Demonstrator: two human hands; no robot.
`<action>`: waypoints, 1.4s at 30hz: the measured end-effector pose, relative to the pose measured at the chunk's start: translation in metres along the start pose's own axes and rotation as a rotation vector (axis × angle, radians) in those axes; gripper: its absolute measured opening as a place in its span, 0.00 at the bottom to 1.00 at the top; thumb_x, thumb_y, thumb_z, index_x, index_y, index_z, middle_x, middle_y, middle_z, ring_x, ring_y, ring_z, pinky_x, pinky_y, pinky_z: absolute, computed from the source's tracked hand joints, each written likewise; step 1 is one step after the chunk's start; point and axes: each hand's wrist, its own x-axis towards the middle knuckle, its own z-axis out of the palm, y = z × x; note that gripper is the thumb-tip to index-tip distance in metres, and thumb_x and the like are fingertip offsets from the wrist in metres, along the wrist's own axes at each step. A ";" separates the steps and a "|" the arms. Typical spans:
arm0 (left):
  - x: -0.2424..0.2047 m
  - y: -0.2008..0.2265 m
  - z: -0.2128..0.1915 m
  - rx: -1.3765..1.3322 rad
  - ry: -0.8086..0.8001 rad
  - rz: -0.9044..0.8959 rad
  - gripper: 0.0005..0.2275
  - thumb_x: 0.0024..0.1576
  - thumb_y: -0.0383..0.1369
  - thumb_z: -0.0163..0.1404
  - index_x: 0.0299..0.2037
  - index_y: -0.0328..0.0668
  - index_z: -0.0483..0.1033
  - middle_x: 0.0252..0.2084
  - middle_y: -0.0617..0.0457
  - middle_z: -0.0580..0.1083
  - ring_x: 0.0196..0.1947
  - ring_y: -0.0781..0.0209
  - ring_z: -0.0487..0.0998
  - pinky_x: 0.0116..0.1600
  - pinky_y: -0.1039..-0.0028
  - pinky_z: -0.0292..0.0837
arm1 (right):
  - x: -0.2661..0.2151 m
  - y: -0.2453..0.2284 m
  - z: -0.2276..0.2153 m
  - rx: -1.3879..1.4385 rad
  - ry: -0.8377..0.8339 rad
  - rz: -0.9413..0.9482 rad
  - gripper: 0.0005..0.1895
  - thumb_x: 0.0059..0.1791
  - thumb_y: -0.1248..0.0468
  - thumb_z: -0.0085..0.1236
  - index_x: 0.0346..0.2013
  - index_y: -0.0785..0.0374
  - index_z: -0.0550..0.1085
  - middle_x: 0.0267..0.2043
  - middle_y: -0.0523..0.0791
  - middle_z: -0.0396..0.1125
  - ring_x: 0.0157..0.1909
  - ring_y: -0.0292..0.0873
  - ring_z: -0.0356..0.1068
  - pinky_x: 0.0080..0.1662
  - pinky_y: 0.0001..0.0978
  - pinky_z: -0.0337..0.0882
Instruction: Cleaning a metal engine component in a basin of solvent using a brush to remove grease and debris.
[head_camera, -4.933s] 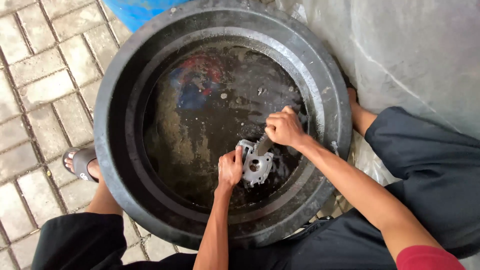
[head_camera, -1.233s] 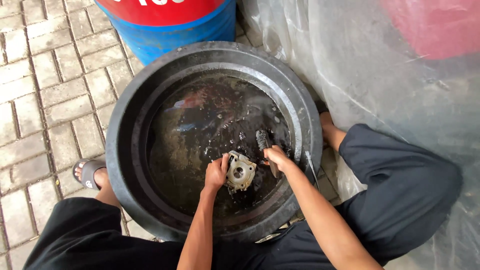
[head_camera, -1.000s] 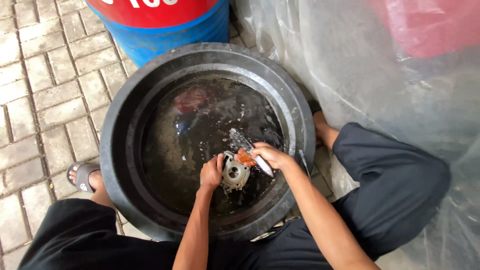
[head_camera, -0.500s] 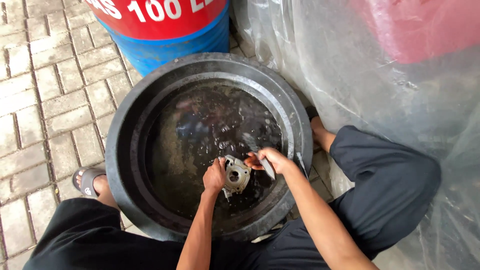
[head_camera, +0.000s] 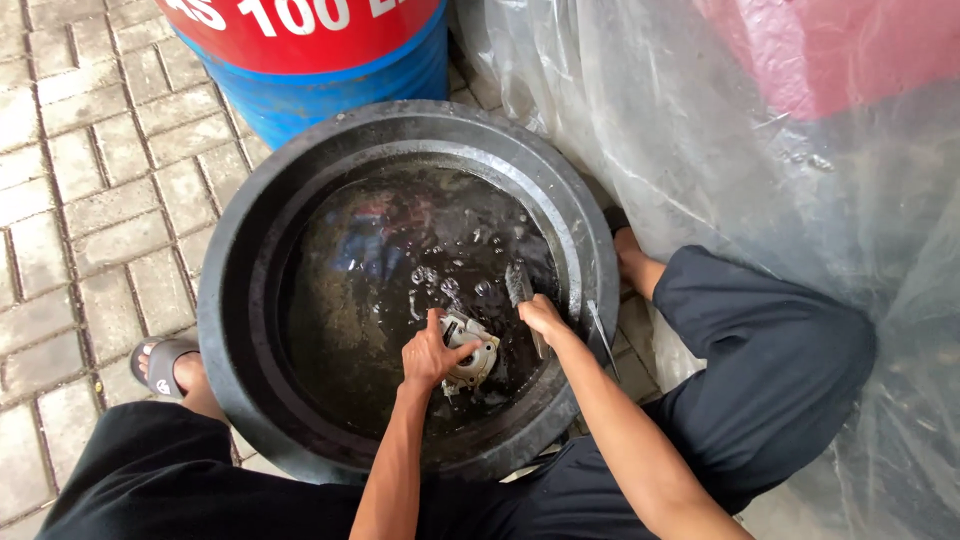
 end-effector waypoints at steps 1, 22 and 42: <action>0.006 -0.007 0.009 0.001 -0.005 0.000 0.38 0.49 0.62 0.58 0.59 0.46 0.59 0.35 0.32 0.79 0.40 0.34 0.83 0.45 0.49 0.76 | 0.006 0.002 0.005 0.002 0.000 0.005 0.22 0.32 0.58 0.58 0.38 0.61 0.81 0.34 0.51 0.73 0.42 0.52 0.74 0.40 0.50 0.74; 0.017 -0.012 0.013 0.010 0.042 -0.096 0.23 0.68 0.51 0.25 0.58 0.48 0.67 0.36 0.33 0.80 0.43 0.33 0.83 0.52 0.48 0.74 | -0.090 -0.115 -0.016 0.640 -0.493 0.140 0.24 0.37 0.74 0.44 0.48 0.78 0.69 0.45 0.60 0.72 0.42 0.57 0.78 0.44 0.42 0.80; 0.007 -0.014 -0.002 -0.328 -0.037 -0.082 0.15 0.66 0.48 0.32 0.54 0.56 0.64 0.37 0.32 0.80 0.46 0.28 0.79 0.54 0.45 0.69 | -0.113 -0.136 -0.021 0.666 -0.595 0.068 0.22 0.39 0.75 0.41 0.48 0.78 0.66 0.51 0.63 0.72 0.48 0.56 0.76 0.50 0.44 0.77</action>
